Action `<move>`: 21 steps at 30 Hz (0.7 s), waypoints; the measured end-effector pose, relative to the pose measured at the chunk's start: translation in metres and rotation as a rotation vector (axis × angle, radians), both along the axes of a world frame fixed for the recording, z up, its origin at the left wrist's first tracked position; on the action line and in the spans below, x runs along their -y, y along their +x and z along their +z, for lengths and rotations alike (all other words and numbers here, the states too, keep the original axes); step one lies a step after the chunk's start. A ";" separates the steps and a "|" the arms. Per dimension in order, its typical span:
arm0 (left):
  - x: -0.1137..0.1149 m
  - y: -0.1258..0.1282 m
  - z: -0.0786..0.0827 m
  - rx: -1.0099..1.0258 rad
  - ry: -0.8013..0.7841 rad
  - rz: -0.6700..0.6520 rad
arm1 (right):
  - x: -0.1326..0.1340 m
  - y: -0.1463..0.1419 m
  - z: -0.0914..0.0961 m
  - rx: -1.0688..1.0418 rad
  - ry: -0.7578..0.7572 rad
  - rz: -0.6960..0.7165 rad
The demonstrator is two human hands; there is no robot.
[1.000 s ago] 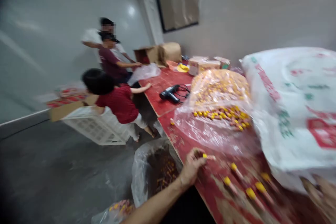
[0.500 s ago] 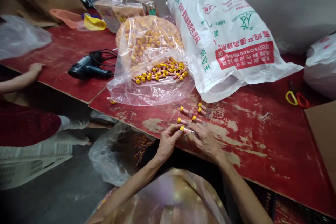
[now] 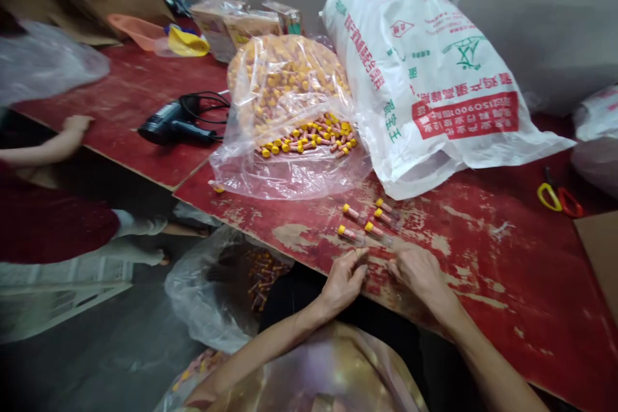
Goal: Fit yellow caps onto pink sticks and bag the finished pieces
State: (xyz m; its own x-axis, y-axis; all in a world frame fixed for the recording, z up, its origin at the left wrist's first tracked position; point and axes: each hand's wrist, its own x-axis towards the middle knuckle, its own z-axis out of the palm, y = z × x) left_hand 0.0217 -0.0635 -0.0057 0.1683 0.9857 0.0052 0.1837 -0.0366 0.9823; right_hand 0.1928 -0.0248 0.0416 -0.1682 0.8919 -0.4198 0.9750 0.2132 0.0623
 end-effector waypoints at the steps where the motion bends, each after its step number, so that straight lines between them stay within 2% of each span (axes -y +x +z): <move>1: -0.003 -0.004 0.003 -0.006 0.009 0.030 | -0.004 -0.001 0.000 0.062 -0.027 0.008; 4: -0.017 -0.023 0.014 -0.003 0.039 0.123 | -0.011 -0.007 -0.009 0.063 -0.053 0.071; 8: -0.056 -0.058 0.023 -0.065 0.136 0.308 | -0.010 -0.001 -0.018 -0.059 -0.003 0.090; 11: -0.085 -0.089 0.030 -0.157 0.208 0.425 | -0.010 0.017 -0.020 -0.286 0.002 0.114; 13: -0.093 -0.104 0.033 -0.211 0.233 0.446 | -0.008 0.029 -0.023 -0.467 0.071 0.085; 14: -0.094 -0.108 0.034 -0.237 0.241 0.419 | -0.006 0.033 -0.025 -0.530 0.134 0.056; 16: -0.088 -0.107 0.031 -0.301 0.284 0.284 | -0.002 0.037 -0.033 -0.563 0.285 -0.008; 19: -0.072 -0.084 0.019 -0.470 0.448 -0.022 | 0.004 0.033 -0.049 -0.491 0.427 0.019; 21: -0.064 -0.063 0.007 -0.628 0.559 -0.158 | 0.005 0.028 -0.056 -0.408 0.477 0.071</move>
